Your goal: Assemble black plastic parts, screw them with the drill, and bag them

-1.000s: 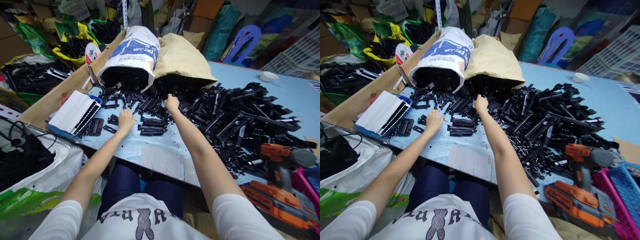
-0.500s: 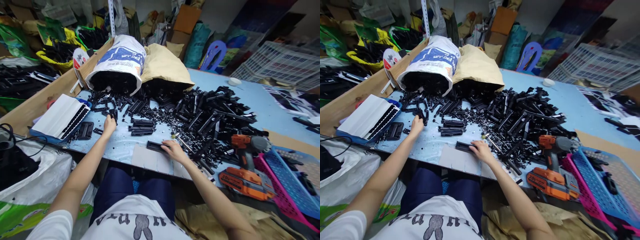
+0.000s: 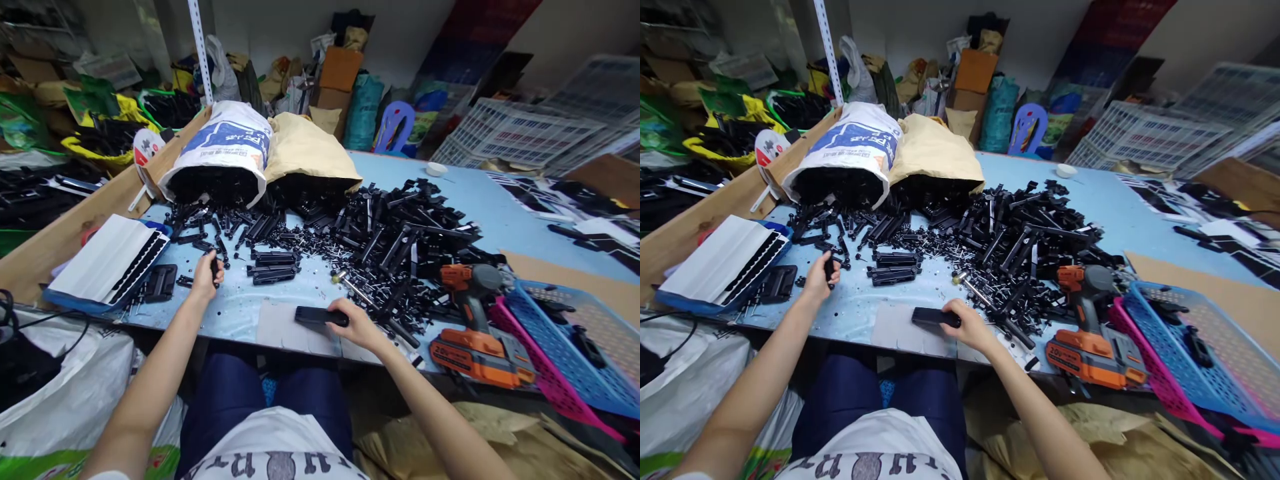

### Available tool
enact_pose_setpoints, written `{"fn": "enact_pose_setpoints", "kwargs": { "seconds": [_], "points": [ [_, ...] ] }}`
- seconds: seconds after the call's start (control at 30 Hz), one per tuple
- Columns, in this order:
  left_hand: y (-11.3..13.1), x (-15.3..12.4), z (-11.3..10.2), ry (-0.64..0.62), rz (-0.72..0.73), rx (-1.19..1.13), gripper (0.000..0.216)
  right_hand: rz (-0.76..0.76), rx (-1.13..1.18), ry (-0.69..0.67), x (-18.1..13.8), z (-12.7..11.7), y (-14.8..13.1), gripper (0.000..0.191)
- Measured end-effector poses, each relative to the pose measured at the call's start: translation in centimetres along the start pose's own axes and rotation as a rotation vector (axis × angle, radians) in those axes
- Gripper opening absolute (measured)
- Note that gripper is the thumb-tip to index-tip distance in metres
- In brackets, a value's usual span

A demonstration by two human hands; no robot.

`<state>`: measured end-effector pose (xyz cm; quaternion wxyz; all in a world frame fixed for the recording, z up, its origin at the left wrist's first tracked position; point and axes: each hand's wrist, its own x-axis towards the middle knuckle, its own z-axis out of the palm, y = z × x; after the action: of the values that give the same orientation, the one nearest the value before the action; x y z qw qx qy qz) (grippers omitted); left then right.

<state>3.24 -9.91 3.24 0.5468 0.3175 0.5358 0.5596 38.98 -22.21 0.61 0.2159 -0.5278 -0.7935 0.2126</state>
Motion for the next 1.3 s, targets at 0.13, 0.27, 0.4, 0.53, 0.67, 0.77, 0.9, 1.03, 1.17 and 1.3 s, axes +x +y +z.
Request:
{"fn": "enact_pose_setpoints", "kwargs": {
  "seconds": [0.13,0.27,0.4,0.53,0.67,0.77,0.9,1.03,1.17,1.3],
  "points": [
    [-4.0,-3.2,2.7,-0.111,-0.031,0.080,0.023,-0.026,-0.294,-0.156,0.2,1.7,-0.4,0.048],
    [-6.3,-7.7,5.2,-0.414,0.100,0.288,0.033,0.108,0.181,0.002,3.6,5.0,-3.6,0.045],
    [-5.4,-11.1,6.2,-0.513,0.246,0.430,0.044,0.356,0.955,0.108,6.1,6.3,-6.5,0.061],
    [-4.4,-11.7,6.5,-0.453,0.430,0.531,0.041,0.385,1.169,0.185,6.4,6.0,-7.5,0.066],
    [-4.4,-11.3,6.3,-0.426,0.547,0.607,0.040,0.330,1.146,0.205,6.0,5.2,-7.4,0.061],
    [-4.3,-11.2,6.0,-0.411,0.637,0.664,0.039,0.180,1.022,0.153,5.8,4.4,-6.9,0.054],
    [-4.4,-11.5,6.1,-0.378,0.752,0.740,0.036,-0.045,0.758,0.165,5.5,3.8,-6.8,0.044],
    [-4.5,-12.1,7.2,-0.183,0.853,0.633,0.035,-0.062,0.698,0.296,5.3,4.8,-8.4,0.047],
    [-4.7,-12.3,7.9,-0.127,0.859,0.587,0.037,-0.028,0.685,0.364,5.2,6.3,-9.9,0.051],
    [-6.8,-12.0,6.8,-0.134,0.512,0.583,0.042,-0.027,0.449,0.184,6.4,5.8,-8.1,0.048]
  ]
}}
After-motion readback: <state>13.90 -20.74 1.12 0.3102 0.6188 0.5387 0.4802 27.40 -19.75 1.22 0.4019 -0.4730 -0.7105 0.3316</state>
